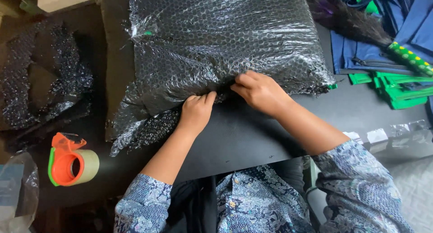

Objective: Wrapping a large item in black bubble wrap and securing it with clear tape using a tape dispenser.

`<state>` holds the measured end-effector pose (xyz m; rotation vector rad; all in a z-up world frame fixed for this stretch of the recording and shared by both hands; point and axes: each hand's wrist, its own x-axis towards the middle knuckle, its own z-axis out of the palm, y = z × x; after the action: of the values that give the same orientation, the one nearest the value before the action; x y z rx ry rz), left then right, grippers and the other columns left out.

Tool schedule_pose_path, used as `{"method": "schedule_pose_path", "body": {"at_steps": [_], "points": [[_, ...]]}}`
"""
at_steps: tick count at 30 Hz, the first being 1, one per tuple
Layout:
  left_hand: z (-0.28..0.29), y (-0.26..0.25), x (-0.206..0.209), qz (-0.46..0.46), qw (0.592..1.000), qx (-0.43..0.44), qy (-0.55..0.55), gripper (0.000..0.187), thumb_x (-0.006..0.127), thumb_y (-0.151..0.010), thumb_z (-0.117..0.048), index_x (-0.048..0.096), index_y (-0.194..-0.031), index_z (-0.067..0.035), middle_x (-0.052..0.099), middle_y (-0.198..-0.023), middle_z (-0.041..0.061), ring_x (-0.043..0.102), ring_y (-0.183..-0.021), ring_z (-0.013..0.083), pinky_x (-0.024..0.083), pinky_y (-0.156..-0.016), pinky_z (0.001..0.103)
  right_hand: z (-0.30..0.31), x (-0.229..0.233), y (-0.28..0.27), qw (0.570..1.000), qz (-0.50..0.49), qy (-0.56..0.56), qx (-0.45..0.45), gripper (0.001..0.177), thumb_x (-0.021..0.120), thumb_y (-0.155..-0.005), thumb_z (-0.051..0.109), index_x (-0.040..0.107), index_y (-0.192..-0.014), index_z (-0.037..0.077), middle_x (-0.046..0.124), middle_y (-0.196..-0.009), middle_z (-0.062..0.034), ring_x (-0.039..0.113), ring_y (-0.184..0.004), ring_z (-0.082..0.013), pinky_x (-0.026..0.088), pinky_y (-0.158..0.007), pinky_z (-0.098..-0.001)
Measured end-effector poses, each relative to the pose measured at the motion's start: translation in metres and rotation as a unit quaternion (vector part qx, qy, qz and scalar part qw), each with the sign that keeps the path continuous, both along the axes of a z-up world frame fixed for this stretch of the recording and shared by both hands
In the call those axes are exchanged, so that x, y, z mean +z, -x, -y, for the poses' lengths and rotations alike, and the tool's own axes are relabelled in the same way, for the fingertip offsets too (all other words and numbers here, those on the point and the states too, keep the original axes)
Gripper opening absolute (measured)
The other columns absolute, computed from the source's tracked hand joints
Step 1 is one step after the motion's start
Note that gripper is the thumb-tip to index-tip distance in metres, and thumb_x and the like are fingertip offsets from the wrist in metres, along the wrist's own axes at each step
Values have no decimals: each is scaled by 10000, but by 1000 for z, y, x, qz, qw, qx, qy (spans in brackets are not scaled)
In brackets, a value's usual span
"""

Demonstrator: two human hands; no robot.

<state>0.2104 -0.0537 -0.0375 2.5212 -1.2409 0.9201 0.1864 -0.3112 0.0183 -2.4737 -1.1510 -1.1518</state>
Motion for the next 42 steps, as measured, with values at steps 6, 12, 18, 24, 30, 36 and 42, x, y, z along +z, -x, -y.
{"method": "schedule_pose_path", "body": {"at_steps": [6,12,18,24,30,36,42], "points": [[-13,10,32,-44,994,-97,9,196,679,-962,-133,618,-1148,-126,672,-964,73,675,-641,250,586,-725,391,19,-30,33,966,-231,51,-103,113,650,-926,80,748,-974,111,642,-955,-10,707,-850,-226,561,-725,-302],[-7,3,1,35,997,-70,-22,127,717,-955,-157,681,-1062,-214,599,-980,14,647,-731,187,540,-701,320,10,4,41,857,-482,-144,-112,253,753,-806,59,787,-1052,102,745,-928,-102,741,-912,-371,583,-763,-450],[0,-1,-15,55,996,-60,44,83,652,-1004,-170,685,-931,-191,577,-830,-10,585,-703,165,491,-692,309,14,0,48,959,-275,3,-62,190,653,-900,90,743,-1044,175,645,-1056,-47,721,-874,-268,581,-712,-345],[0,-3,-19,60,996,-51,41,111,581,-1022,-184,666,-951,-186,538,-818,-16,568,-712,171,467,-676,324,-14,-21,37,973,-209,95,-3,469,740,-865,302,681,-1273,80,631,-1198,-161,690,-1103,-370,591,-816,-443],[-1,5,-5,59,993,-68,79,84,535,-1064,-137,610,-1088,-165,517,-810,6,569,-661,192,485,-658,329,-6,-70,18,979,-85,155,-101,280,602,-966,200,686,-1232,168,623,-928,-26,689,-830,-211,561,-736,-317],[5,-4,-23,110,990,-46,77,91,575,-1013,-122,619,-960,-182,495,-769,-5,547,-632,181,463,-621,322,-8,-76,19,978,-19,178,-104,67,627,-941,180,687,-965,164,593,-869,-15,625,-783,-212,493,-673,-328],[6,-3,-23,55,998,-23,26,323,775,-766,-308,656,-1030,-166,528,-852,11,563,-799,227,472,-718,389,-18,-41,19,981,60,175,-66,75,642,-945,105,713,-970,112,602,-877,-64,603,-801,-247,446,-685,-359]]}}
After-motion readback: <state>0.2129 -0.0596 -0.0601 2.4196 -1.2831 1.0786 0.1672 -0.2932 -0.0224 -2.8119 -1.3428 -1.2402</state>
